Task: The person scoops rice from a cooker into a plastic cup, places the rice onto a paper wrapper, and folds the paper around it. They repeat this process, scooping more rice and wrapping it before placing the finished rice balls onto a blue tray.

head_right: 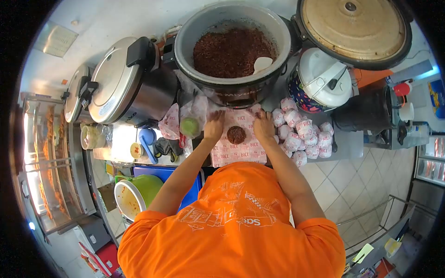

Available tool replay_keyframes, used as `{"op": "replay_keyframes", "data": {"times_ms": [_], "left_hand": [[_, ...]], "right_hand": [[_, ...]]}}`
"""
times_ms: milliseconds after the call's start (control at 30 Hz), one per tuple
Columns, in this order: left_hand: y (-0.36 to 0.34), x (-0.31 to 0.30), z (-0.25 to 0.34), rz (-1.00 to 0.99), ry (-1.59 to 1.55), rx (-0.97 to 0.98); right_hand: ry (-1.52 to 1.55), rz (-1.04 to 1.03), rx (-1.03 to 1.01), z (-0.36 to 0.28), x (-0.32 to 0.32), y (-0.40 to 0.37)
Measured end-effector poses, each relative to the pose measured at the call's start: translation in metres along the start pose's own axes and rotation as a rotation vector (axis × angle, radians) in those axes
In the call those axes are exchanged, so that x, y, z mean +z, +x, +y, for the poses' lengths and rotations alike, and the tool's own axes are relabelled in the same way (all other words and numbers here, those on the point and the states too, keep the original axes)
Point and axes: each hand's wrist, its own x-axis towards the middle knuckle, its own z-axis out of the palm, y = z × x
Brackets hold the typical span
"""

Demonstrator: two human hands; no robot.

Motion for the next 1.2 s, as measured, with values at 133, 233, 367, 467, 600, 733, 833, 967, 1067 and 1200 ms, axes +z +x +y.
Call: {"op": "replay_keyframes", "data": {"times_ms": [133,233,367,467,600,733,833,967,1067,1200], "left_hand": [[-0.01,-0.013,0.005,0.019,-0.171,-0.012],[-0.01,-0.029,0.011,-0.133,-0.364,-0.13],[-0.003,-0.023,0.007,0.137,-0.393,0.018],[0.007,-0.027,-0.007,0.001,-0.41,0.061],[0.021,-0.046,-0.011,-0.095,-0.775,-0.174],[0.035,-0.096,-0.009,-0.436,-0.624,-0.199],[0.024,-0.093,-0.013,-0.549,-0.485,0.021],[0.007,-0.103,-0.009,-0.457,-0.338,0.164],[0.004,-0.107,-0.006,-0.439,-0.244,0.14],[0.011,-0.104,-0.008,-0.282,-0.268,0.019]], "right_hand": [[0.033,0.082,-0.033,-0.001,0.001,-0.005],[0.082,0.08,-0.035,-0.003,-0.001,-0.004],[0.325,-0.031,0.084,-0.01,-0.024,-0.008],[0.495,-0.02,0.059,-0.002,-0.018,-0.012],[0.535,0.232,0.066,0.007,-0.001,-0.007],[0.658,0.262,0.22,0.015,0.008,0.0],[0.561,0.065,0.159,0.03,0.005,0.008],[0.505,-0.228,0.222,0.032,-0.007,0.015],[0.5,-0.109,0.239,0.029,0.014,0.017],[0.515,-0.025,0.27,0.024,0.014,0.016]]}}
